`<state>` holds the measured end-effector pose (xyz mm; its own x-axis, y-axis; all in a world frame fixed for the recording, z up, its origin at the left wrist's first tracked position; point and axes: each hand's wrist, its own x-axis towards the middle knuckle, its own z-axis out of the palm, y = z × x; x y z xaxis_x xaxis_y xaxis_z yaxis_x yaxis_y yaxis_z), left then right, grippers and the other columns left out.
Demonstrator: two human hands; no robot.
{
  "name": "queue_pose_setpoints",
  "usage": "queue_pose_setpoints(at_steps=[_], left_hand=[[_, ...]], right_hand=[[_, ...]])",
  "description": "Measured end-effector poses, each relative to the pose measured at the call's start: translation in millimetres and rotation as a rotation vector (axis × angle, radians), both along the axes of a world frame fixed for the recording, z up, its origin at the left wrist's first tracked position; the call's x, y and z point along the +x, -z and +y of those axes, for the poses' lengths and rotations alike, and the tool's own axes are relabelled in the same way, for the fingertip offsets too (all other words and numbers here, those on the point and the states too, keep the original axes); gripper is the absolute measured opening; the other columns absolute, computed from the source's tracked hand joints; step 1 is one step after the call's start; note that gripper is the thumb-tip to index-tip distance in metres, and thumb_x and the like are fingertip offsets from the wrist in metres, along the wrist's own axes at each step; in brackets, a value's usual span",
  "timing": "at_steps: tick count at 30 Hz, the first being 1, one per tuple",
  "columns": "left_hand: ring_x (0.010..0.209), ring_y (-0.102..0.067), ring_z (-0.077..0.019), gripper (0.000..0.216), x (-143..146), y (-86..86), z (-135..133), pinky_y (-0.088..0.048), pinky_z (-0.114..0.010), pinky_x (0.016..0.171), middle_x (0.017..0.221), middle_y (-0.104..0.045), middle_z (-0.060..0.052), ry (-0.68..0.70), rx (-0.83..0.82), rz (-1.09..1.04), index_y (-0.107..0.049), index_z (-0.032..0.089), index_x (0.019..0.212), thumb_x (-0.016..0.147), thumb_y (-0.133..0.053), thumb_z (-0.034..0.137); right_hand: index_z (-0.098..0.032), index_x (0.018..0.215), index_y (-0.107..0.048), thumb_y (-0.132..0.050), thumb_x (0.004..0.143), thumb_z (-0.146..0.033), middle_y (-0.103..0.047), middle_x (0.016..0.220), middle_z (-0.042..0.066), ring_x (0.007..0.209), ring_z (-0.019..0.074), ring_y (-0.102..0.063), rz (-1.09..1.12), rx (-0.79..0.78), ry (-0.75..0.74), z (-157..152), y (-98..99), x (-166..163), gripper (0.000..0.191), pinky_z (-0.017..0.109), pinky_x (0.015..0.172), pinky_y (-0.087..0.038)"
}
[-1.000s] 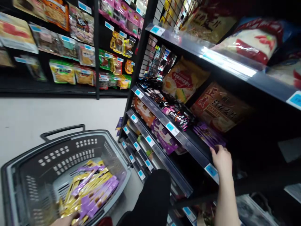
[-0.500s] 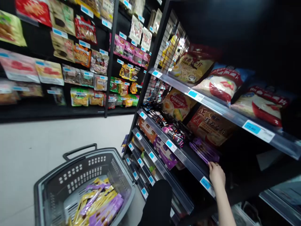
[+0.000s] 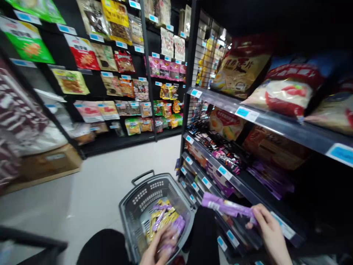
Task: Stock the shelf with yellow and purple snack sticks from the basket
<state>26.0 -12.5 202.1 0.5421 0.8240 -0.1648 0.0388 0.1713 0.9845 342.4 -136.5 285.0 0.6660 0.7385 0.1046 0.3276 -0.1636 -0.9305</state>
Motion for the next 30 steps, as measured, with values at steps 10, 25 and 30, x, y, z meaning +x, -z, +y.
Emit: queue_pose_setpoints(at_steps=[10,25,30], left_hand=[[0.052,-0.061,-0.0152,0.033,24.4,-66.0,27.4,-0.053,-0.027,0.05,0.074,-0.063,-0.003,-0.101,-0.215,-0.045,-0.059,0.014,0.085,0.06,-0.072,0.032],[0.059,-0.065,-0.0186,0.033,0.7,-54.3,15.7,-0.053,-0.026,0.054,0.069,-0.066,-0.003,-0.163,-0.476,-0.05,-0.063,0.013,0.082,0.061,-0.071,0.037],[0.066,-0.066,-0.0196,0.023,-5.9,-62.8,13.1,-0.054,-0.026,0.06,0.071,-0.067,-0.005,-0.083,-0.534,-0.177,-0.065,0.012,0.078,0.066,-0.068,0.032]], right_hand=[[-0.017,0.089,-0.061,-0.066,0.065,-0.048,-0.058,0.05,0.0,0.046,0.0162,-0.057,0.545,-0.042,-0.338,59.0,40.0,-76.4,0.04,0.027,0.052,-0.049],[-0.017,0.082,-0.068,-0.07,0.061,-0.048,-0.063,0.067,0.004,0.054,0.0185,-0.06,0.722,-0.148,-0.328,55.6,57.3,-82.1,0.038,0.032,0.051,-0.055],[-0.018,0.075,-0.066,-0.073,0.06,-0.042,-0.061,0.071,0.003,0.059,0.0158,-0.059,0.932,-0.093,-0.316,51.0,51.6,-77.5,0.029,0.032,0.058,-0.055]])
